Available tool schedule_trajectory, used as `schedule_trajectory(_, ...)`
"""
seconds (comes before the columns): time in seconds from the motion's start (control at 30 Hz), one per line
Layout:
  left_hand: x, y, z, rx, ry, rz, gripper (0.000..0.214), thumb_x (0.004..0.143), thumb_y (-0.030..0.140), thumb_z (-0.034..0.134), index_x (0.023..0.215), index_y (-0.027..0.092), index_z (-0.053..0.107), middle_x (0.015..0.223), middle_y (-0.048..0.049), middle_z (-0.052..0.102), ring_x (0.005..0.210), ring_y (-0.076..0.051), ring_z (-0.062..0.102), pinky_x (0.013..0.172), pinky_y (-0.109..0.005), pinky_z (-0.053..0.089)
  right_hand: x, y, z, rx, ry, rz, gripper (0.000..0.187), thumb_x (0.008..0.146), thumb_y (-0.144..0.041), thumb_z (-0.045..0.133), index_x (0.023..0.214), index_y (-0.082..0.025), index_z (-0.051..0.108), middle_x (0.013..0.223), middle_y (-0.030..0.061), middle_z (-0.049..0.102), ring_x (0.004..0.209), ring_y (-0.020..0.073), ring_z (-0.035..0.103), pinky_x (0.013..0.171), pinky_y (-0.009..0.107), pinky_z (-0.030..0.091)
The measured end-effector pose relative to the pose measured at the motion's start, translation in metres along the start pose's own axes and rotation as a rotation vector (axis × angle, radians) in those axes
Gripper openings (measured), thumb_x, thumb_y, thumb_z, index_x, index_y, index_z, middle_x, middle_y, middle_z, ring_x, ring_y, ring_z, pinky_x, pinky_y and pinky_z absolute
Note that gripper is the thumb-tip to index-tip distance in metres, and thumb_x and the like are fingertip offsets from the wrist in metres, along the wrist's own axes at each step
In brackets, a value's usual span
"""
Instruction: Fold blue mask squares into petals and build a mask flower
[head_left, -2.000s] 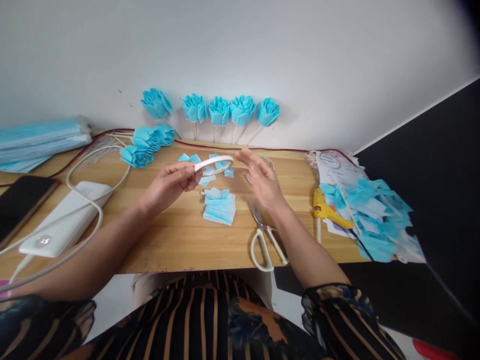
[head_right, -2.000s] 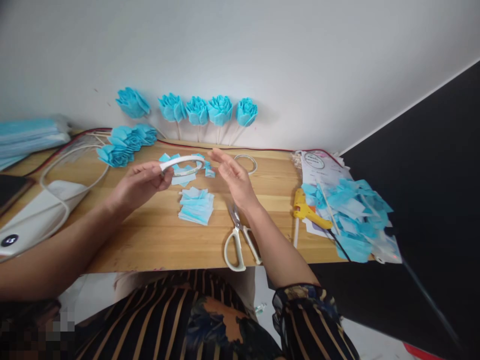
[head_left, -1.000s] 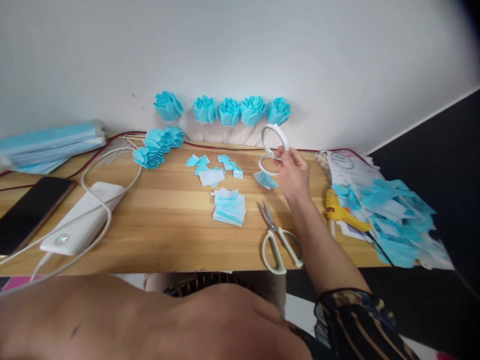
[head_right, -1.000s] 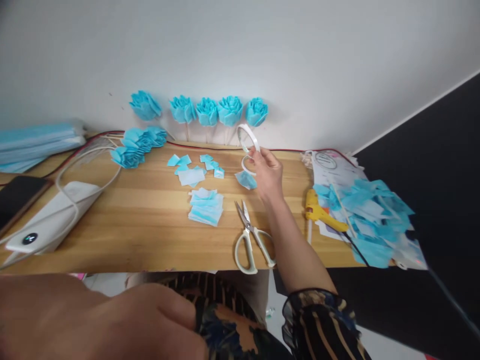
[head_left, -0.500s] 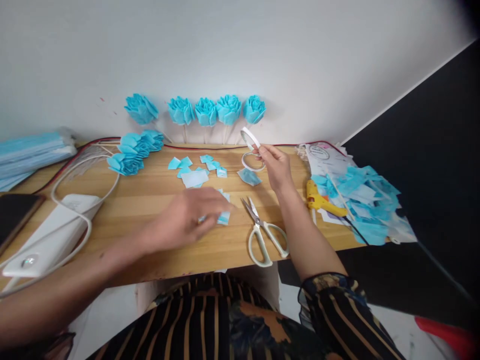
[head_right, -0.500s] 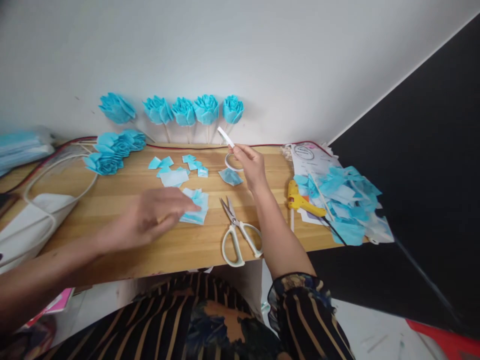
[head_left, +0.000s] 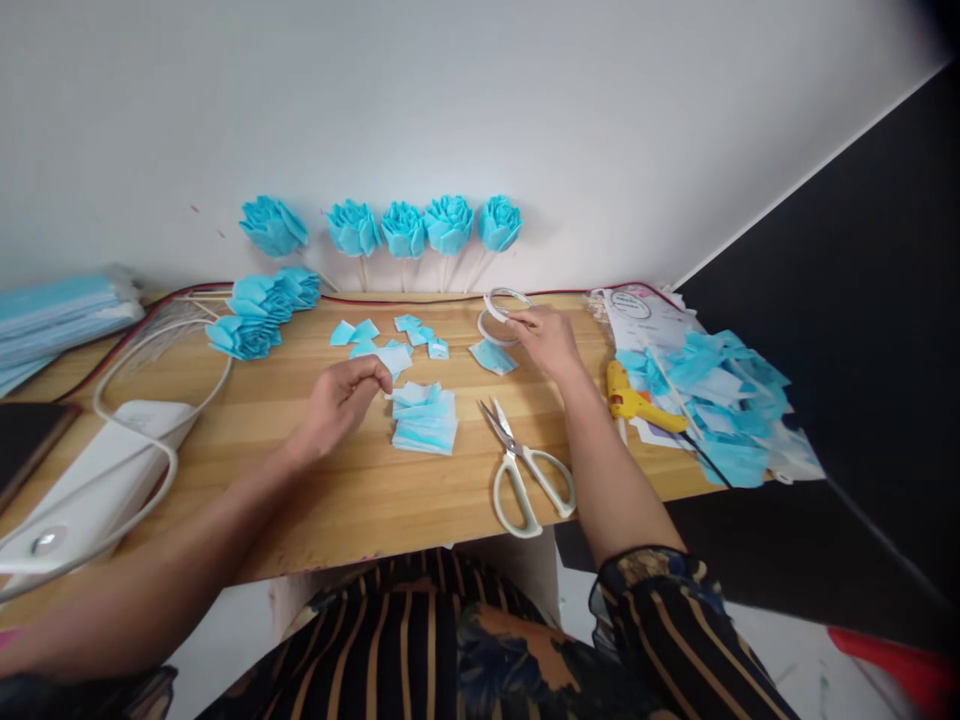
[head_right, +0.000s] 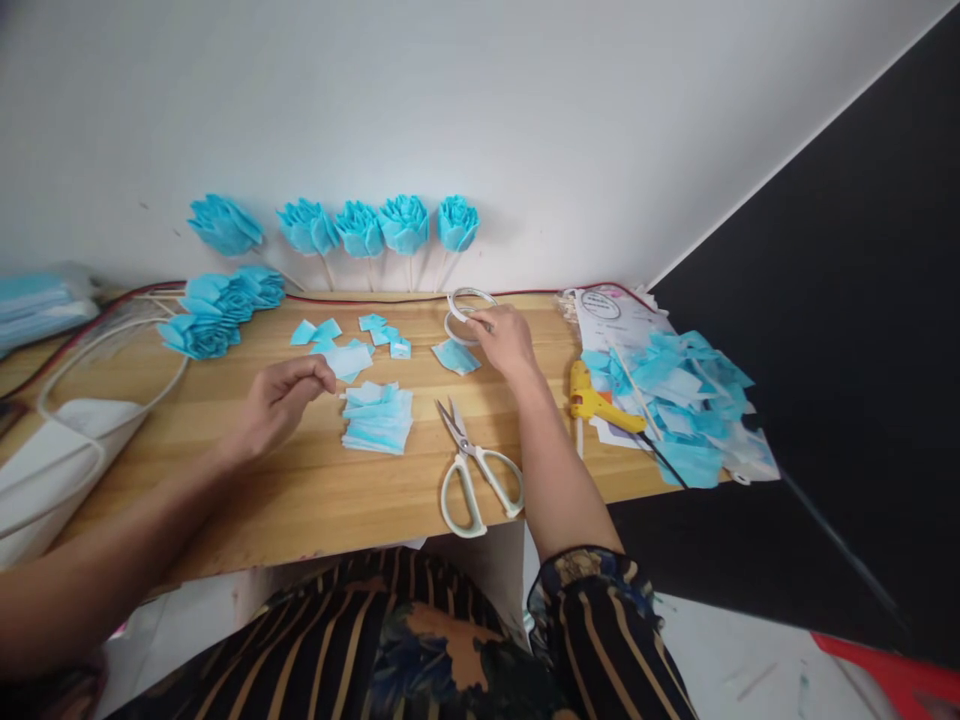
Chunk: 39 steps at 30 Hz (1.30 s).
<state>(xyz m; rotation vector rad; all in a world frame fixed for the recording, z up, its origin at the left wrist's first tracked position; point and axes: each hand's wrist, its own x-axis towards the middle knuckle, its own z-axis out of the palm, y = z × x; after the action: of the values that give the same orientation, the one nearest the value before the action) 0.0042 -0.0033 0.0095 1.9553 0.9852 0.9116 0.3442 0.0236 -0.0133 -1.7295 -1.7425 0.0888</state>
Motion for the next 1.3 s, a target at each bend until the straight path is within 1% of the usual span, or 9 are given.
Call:
schedule_trajectory(0.2, 0.001, 0.001, 0.0, -0.015, -0.031, 0.028, 0.023, 0.084, 0.03, 0.05, 0.07, 0.019, 0.063, 0.069, -0.0014, 0.064, 0.069, -0.018, 0.058, 0.07, -0.03, 0.044, -0.004, -0.015, -0.005, 0.403, -0.001, 0.067, 0.023, 0.084, -0.035, 0.068, 0.095, -0.02, 0.081, 0.099, 0.0058, 0.081, 0.092, 0.0217, 0.072, 0.089, 0.037, 0.053)
schedule_trajectory(0.37, 0.001, -0.002, 0.003, -0.085, 0.047, -0.025, 0.021, 0.087, 0.031, 0.055, 0.082, 0.018, 0.07, 0.071, -0.0009, 0.065, 0.067, -0.016, 0.056, 0.067, -0.028, 0.043, -0.014, -0.04, -0.01, 0.784, -0.136, 0.086, 0.03, 0.081, -0.049, 0.072, 0.088, -0.021, 0.08, 0.088, 0.0023, 0.079, 0.085, 0.0188, 0.071, 0.084, 0.032, 0.055)
schedule_trajectory(0.5, 0.003, -0.001, 0.004, -0.14, 0.159, 0.022, 0.023, 0.088, 0.031, 0.062, 0.101, 0.018, 0.076, 0.093, -0.0054, 0.072, 0.077, -0.016, 0.059, 0.067, -0.027, 0.043, -0.022, -0.057, -0.013, 0.786, -0.316, -0.024, 0.031, 0.085, -0.051, 0.071, 0.084, -0.021, 0.079, 0.085, 0.0022, 0.077, 0.082, 0.0164, 0.068, 0.081, 0.028, 0.053)
schedule_trajectory(0.6, 0.004, 0.003, 0.003, -0.178, 0.173, 0.036, 0.028, 0.088, 0.032, 0.066, 0.111, 0.019, 0.077, 0.103, -0.0081, 0.074, 0.08, -0.017, 0.059, 0.065, -0.026, 0.044, -0.025, -0.067, -0.015, 0.772, -0.449, -0.093, 0.036, 0.086, -0.055, 0.07, 0.085, -0.021, 0.079, 0.085, 0.0035, 0.077, 0.083, 0.0173, 0.068, 0.082, 0.03, 0.053)
schedule_trajectory(0.73, 0.003, 0.008, 0.0, -0.235, 0.076, 0.006, 0.033, 0.091, 0.037, 0.066, 0.116, 0.018, 0.077, 0.086, -0.0063, 0.073, 0.074, -0.016, 0.06, 0.069, -0.028, 0.047, -0.027, -0.078, -0.014, 0.815, -0.571, -0.166, 0.038, 0.084, -0.06, 0.07, 0.086, -0.022, 0.078, 0.084, 0.0037, 0.077, 0.087, 0.02, 0.07, 0.086, 0.035, 0.054)
schedule_trajectory(0.83, 0.002, 0.009, -0.001, -0.295, -0.026, 0.007, 0.029, 0.093, 0.039, 0.065, 0.105, 0.018, 0.079, 0.089, -0.0072, 0.074, 0.072, -0.015, 0.06, 0.069, -0.029, 0.048, -0.029, -0.081, -0.011, 0.853, -0.617, -0.184, 0.036, 0.085, -0.058, 0.071, 0.087, -0.023, 0.078, 0.083, 0.0034, 0.076, 0.085, 0.0197, 0.069, 0.083, 0.035, 0.055)
schedule_trajectory(0.97, 0.002, 0.011, -0.001, -0.365, -0.105, 0.007, 0.026, 0.091, 0.041, 0.067, 0.09, 0.018, 0.08, 0.078, -0.0047, 0.068, 0.065, -0.013, 0.054, 0.062, -0.027, 0.045, -0.031, -0.077, -0.008, 0.903, -0.623, -0.205, 0.033, 0.087, -0.054, 0.07, 0.09, -0.022, 0.078, 0.084, 0.0037, 0.075, 0.083, 0.0185, 0.068, 0.081, 0.034, 0.054)
schedule_trajectory(1.17, 0.002, 0.01, 0.0, -0.381, -0.19, -0.044, 0.025, 0.086, 0.041, 0.072, 0.091, 0.017, 0.079, 0.078, -0.0035, 0.067, 0.064, -0.012, 0.053, 0.057, -0.025, 0.041, -0.03, -0.075, -0.004, 0.799, -0.589, -0.205, 0.034, 0.089, -0.054, 0.067, 0.096, -0.024, 0.08, 0.094, 0.0039, 0.078, 0.094, 0.0206, 0.07, 0.091, 0.036, 0.054)
schedule_trajectory(1.3, 0.003, 0.007, -0.001, -0.377, -0.172, -0.07, 0.025, 0.085, 0.042, 0.073, 0.083, 0.017, 0.075, 0.077, -0.0024, 0.065, 0.063, -0.011, 0.053, 0.057, -0.025, 0.041, -0.03, -0.082, -0.013, 0.633, -0.366, -0.157, 0.029, 0.089, -0.047, 0.068, 0.108, -0.028, 0.078, 0.117, 0.0033, 0.077, 0.11, 0.0219, 0.069, 0.097, 0.037, 0.052)
